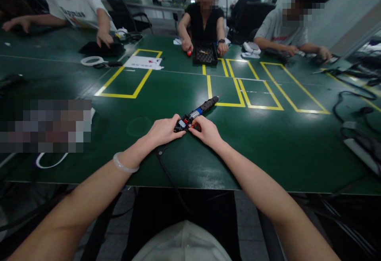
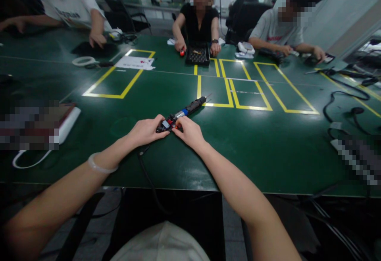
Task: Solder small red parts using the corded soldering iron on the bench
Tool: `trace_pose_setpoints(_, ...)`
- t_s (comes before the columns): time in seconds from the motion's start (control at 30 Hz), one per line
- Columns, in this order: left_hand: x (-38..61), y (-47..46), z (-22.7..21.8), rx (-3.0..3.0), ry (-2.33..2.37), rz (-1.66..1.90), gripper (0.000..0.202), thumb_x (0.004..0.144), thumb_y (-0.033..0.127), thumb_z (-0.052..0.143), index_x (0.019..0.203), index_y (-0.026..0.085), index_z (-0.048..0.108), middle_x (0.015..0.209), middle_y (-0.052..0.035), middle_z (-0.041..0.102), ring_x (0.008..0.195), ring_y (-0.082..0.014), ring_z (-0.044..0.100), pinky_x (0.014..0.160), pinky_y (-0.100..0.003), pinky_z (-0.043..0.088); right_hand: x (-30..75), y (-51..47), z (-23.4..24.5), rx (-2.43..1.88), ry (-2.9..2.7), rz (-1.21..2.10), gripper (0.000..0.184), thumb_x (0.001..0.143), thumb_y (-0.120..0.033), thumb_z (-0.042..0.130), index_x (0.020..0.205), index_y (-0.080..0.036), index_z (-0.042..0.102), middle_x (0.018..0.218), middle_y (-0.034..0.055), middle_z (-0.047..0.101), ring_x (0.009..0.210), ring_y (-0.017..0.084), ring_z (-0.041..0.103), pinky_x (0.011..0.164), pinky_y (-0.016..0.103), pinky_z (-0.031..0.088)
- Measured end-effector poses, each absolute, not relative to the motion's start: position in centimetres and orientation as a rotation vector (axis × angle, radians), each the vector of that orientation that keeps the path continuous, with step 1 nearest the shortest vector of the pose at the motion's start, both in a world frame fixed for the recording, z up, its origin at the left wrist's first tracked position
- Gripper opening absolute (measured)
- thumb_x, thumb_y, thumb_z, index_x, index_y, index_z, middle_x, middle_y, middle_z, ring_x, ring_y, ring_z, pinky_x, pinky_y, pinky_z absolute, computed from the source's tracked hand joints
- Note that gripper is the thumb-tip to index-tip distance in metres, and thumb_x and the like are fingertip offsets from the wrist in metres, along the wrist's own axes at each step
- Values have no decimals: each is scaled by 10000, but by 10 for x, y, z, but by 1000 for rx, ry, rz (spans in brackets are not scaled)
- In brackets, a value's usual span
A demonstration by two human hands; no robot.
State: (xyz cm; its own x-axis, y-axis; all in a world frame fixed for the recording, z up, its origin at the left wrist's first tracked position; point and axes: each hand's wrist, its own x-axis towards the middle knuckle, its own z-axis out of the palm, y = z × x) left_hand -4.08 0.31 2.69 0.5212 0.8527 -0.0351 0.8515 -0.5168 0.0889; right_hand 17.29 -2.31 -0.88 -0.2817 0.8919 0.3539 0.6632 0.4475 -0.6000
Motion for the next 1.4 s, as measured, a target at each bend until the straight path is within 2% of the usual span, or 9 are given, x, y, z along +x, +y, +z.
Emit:
trace_pose_setpoints(0.23,-35,-3,31,2681,1548,-92,478,955,570,460,1237,185,434,1010,-127,732,914,-331,717,685,-325,472,171,-21,-13,-1262,-2079,397,71,900,-248,622,941,-211,578,924,30,627,786,172,558,682,262,400)
trace_pose_setpoints(0.37,-35,-4,32,2703,1542,-96,461,978,545,438,1260,181,422,1009,-129,736,891,-339,720,675,-333,472,174,-22,-14,-1192,-2123,413,15,911,-215,611,922,-212,601,975,38,637,828,176,578,726,268,429)
trace_pose_setpoints(0.5,-34,-5,33,2701,1555,-119,460,988,536,430,1275,176,420,1008,-135,738,895,-334,721,687,-332,474,176,-21,-15,-1181,-2130,427,62,910,-166,589,934,-213,620,981,39,637,837,174,585,754,270,445)
trace_pose_setpoints(0.63,-31,-7,36,2747,1559,-137,453,987,521,448,1266,164,437,1043,-146,733,930,-337,715,721,-341,478,175,-18,-17,-1181,-2127,407,65,914,-161,583,910,-210,624,959,41,638,839,179,583,759,274,445)
trace_pose_setpoints(0.87,-31,-8,39,2853,1523,-116,422,993,505,438,1198,138,480,997,-139,737,899,-331,710,768,-369,470,173,-16,-14,-1195,-2108,391,57,919,-174,588,894,-210,624,953,40,654,835,178,584,757,275,440)
trace_pose_setpoints(1.2,-13,-10,33,2717,1760,-4,611,953,683,380,1133,117,524,960,-188,723,901,-345,703,811,-399,450,172,-12,-14,-1174,-2077,435,71,934,-204,577,878,-202,621,936,51,673,877,194,607,801,294,455)
trace_pose_setpoints(1.4,-11,-9,34,2626,1815,-12,596,950,693,370,1118,147,539,956,-181,730,927,-355,700,839,-416,445,174,-16,-11,-1172,-2074,455,117,958,-207,529,970,-215,646,1038,63,675,983,203,620,879,309,473)
